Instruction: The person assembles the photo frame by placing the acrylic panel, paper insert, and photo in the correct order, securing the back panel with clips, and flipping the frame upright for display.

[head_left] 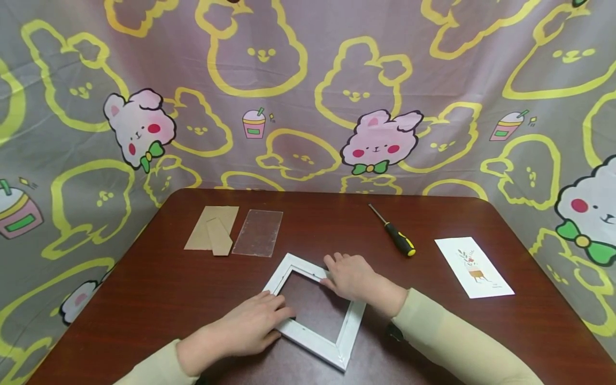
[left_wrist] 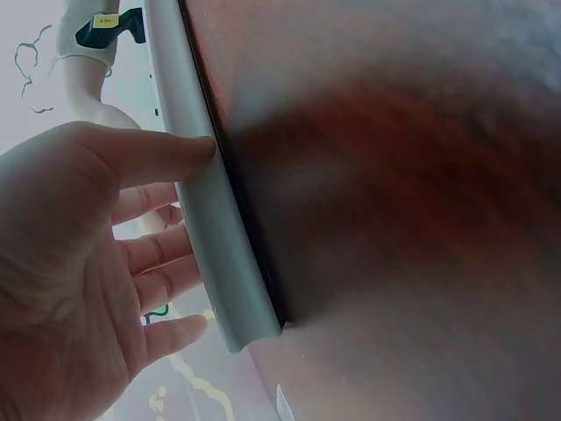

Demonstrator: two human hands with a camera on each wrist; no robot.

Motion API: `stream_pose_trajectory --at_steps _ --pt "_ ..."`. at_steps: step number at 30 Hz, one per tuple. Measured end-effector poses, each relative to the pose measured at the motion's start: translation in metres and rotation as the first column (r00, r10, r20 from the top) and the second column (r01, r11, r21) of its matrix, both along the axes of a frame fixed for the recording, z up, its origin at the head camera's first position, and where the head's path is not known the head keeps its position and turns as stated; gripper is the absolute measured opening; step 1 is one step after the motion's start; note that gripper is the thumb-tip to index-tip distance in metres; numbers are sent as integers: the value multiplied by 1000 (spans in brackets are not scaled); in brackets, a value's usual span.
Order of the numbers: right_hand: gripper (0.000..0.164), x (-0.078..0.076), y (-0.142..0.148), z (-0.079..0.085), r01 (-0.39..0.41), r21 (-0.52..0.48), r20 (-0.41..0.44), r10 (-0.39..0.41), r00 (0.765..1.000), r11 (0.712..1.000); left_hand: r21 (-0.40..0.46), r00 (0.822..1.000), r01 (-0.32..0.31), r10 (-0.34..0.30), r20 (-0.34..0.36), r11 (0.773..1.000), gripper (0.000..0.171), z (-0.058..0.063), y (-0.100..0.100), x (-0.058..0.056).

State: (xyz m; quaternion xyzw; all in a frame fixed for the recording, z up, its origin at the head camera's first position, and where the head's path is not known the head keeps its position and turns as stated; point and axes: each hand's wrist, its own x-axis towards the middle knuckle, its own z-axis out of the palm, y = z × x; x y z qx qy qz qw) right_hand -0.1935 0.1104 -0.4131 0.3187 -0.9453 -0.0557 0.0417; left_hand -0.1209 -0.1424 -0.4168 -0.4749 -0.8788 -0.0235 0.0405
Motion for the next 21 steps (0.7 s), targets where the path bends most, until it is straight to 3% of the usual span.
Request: stream_pose_trajectory --at_steps 13,21 --pt "28 1 -1 -2 -106 -87 -42 103 994 991 8 999 13 -13 -48 1000 35 0 0 0" --pt "28 0 0 0 -32 -73 42 36 998 997 -24 998 18 -19 -59 1000 29 5 1 -6"
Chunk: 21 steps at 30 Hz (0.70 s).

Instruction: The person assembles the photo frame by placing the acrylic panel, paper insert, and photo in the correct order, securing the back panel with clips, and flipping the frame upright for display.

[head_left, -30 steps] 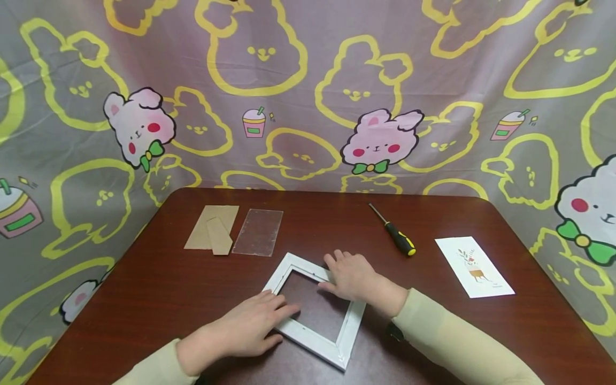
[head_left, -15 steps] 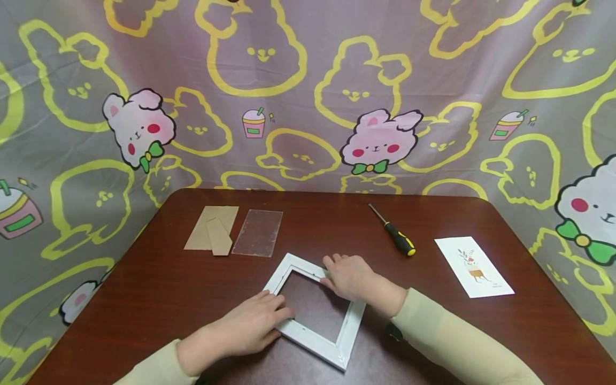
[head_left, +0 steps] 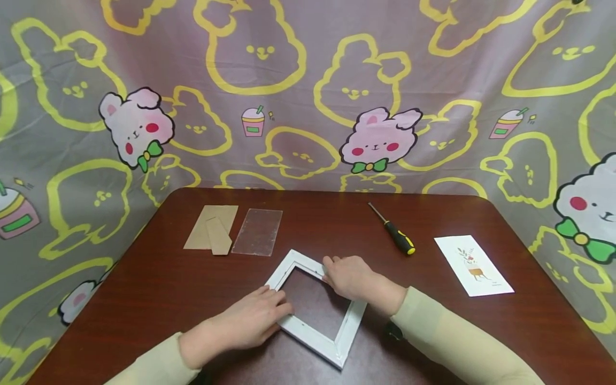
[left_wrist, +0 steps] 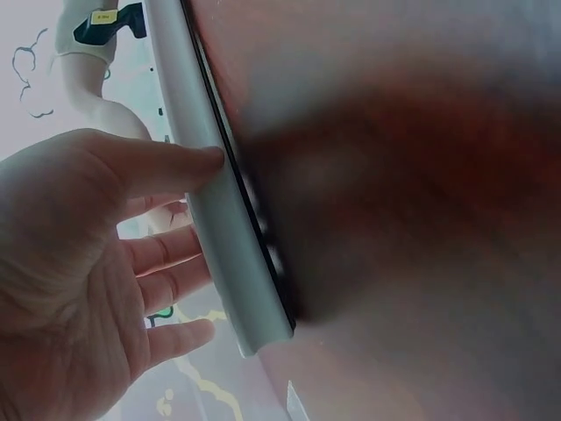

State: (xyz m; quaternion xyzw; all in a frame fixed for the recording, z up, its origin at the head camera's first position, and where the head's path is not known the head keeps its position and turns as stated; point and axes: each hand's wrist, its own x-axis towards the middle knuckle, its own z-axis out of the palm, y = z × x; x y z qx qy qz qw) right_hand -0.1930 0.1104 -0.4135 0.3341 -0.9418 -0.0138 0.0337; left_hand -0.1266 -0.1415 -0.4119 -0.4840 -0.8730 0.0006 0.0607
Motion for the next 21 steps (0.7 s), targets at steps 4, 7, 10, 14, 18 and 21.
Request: stream_pose_trajectory --at_steps 4,7,10,14,18,21 --pt "28 -1 2 1 38 6 40 -39 998 999 8 1000 12 -12 -17 1000 28 2 1 -5" --pt "28 -1 4 3 44 8 48 -44 998 999 5 999 16 -16 -29 1000 27 3 2 -9" --pt "28 -2 6 3 51 10 49 -52 997 999 -3 999 15 -15 -33 1000 27 3 2 -12" --pt "29 -4 8 2 64 6 43 -64 997 998 -17 999 17 -17 -46 1000 26 2 2 -18" --pt "31 -5 11 1 76 22 34 -77 996 997 -30 998 20 -22 -61 999 25 1 2 -24" --pt "31 -5 13 2 95 26 46 -96 994 995 -41 998 21 -23 -66 999 26 2 3 -28"
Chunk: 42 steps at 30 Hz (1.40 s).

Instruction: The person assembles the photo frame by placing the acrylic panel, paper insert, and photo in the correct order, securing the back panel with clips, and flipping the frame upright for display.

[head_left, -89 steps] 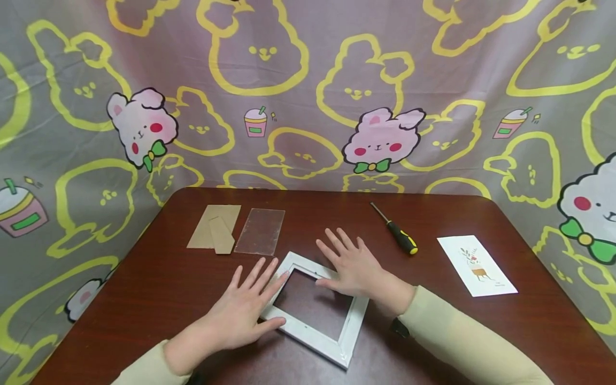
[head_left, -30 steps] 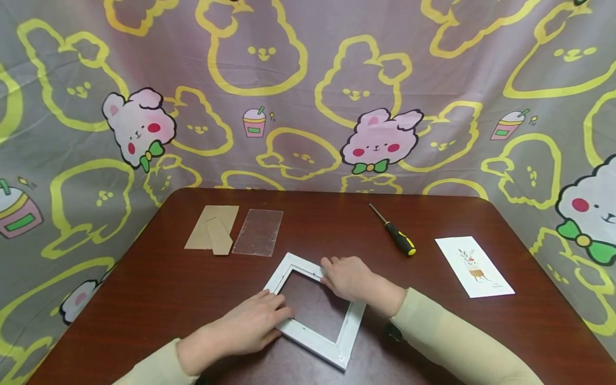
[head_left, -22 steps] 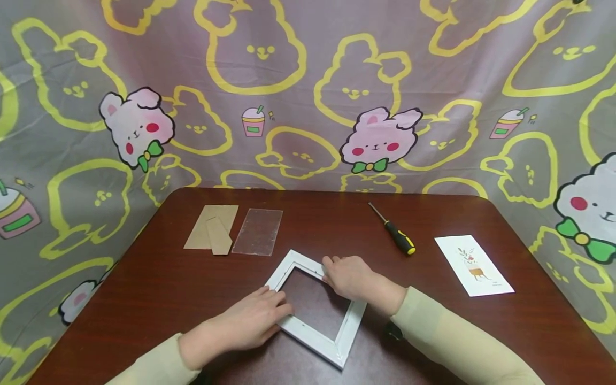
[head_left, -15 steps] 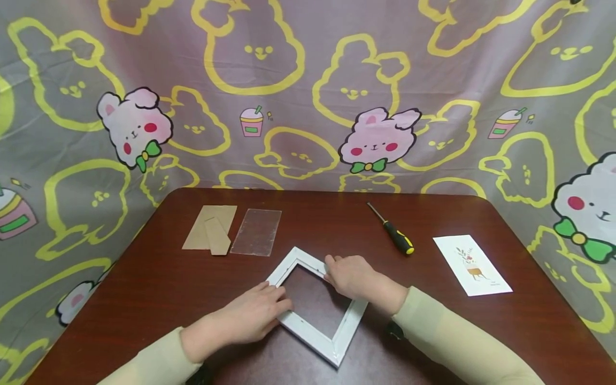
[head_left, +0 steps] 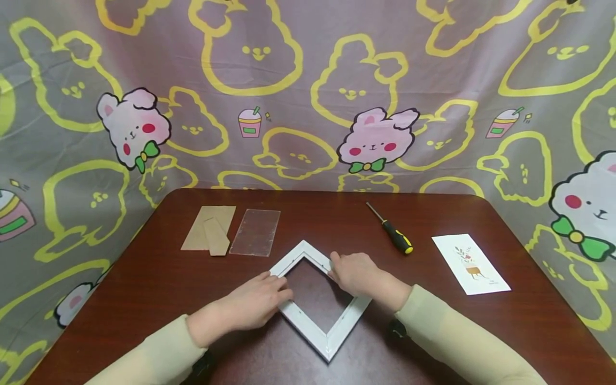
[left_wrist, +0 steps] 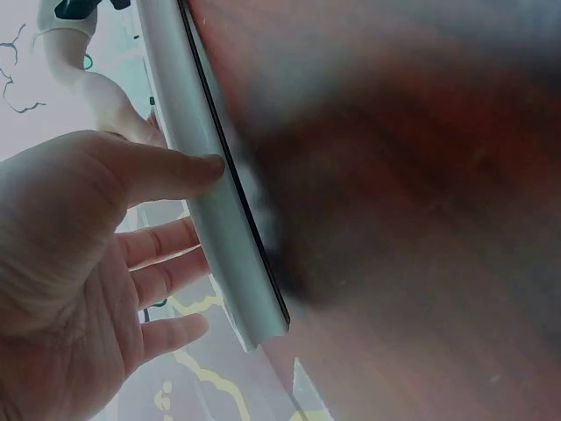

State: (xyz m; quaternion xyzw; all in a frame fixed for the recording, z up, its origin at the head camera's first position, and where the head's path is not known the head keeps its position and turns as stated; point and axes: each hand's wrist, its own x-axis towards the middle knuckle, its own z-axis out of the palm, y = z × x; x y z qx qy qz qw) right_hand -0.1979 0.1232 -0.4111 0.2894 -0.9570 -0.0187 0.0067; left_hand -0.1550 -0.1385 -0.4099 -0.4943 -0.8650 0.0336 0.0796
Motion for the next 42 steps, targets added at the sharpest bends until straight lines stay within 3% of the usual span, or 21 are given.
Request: stream_pose_trajectory --at_steps 7,14,19,24,31,42 --pt "29 -1 5 3 72 -2 80 -72 994 997 -21 999 13 -13 -38 1000 27 4 4 -11" --pt "31 -3 13 2 120 -54 87 -115 990 991 -62 996 38 -43 -77 997 28 4 9 -26" --pt "31 -5 21 2 172 -79 138 -160 977 982 -85 994 55 -63 -91 995 32 5 13 -38" --pt "31 -8 30 2 239 -116 179 -217 960 964 -118 983 93 -110 -146 989 33 5 18 -52" --pt "33 -7 41 0 296 -158 169 -270 948 942 -174 969 110 -144 -202 979 25 4 28 -70" --pt "36 -4 52 -3 355 -142 198 -325 925 924 -275 943 134 -207 -259 952 22 5 45 -85"
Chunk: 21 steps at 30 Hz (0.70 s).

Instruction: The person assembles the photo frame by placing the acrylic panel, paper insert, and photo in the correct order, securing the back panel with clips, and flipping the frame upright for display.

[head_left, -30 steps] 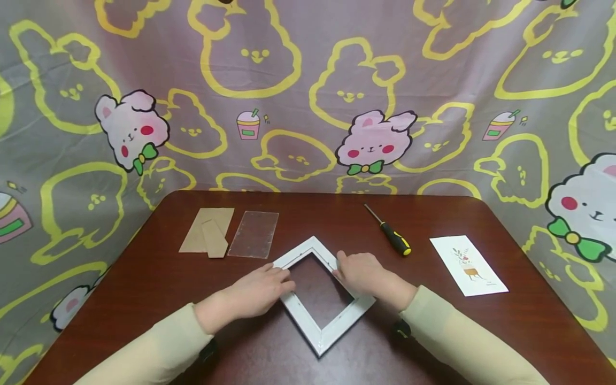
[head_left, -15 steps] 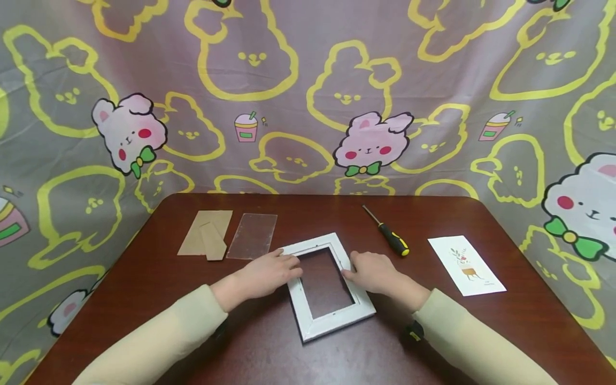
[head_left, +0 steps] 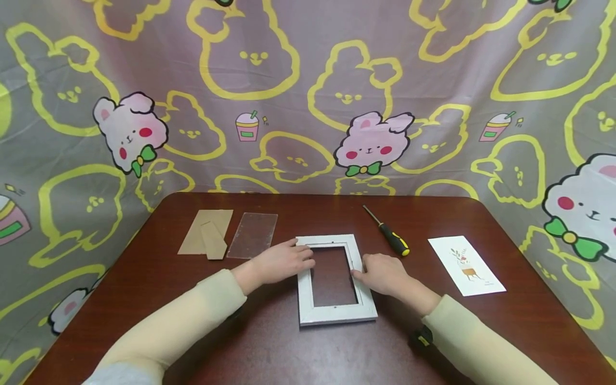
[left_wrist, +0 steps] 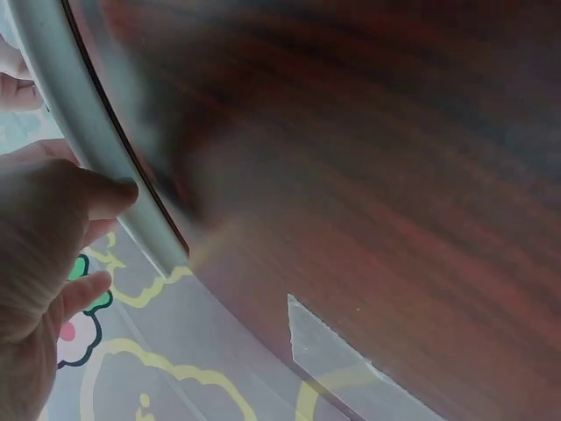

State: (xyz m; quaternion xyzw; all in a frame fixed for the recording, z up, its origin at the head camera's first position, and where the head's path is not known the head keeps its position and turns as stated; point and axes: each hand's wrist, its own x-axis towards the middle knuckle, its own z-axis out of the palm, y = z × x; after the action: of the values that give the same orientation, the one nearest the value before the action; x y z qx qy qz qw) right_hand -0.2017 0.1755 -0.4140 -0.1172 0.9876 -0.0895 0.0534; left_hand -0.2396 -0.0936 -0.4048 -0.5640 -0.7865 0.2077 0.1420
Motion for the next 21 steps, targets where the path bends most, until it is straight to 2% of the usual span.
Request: stream_pose_trajectory --at_steps 8,15,18,21 --pt "37 -1 3 -1 21 -12 17 -21 1000 1000 -61 1000 3 -4 -21 998 25 -2 6 -9" --pt "38 -1 3 -2 25 0 14 -25 1000 1000 -66 1000 4 -4 -8 998 25 -4 6 -11" --pt "38 -3 4 -2 23 -16 38 -22 999 1000 -59 1000 3 -3 4 998 26 -5 6 -12" --pt "38 -6 9 -2 5 -94 117 6 993 996 -52 1000 -2 3 22 999 26 -6 7 -14"
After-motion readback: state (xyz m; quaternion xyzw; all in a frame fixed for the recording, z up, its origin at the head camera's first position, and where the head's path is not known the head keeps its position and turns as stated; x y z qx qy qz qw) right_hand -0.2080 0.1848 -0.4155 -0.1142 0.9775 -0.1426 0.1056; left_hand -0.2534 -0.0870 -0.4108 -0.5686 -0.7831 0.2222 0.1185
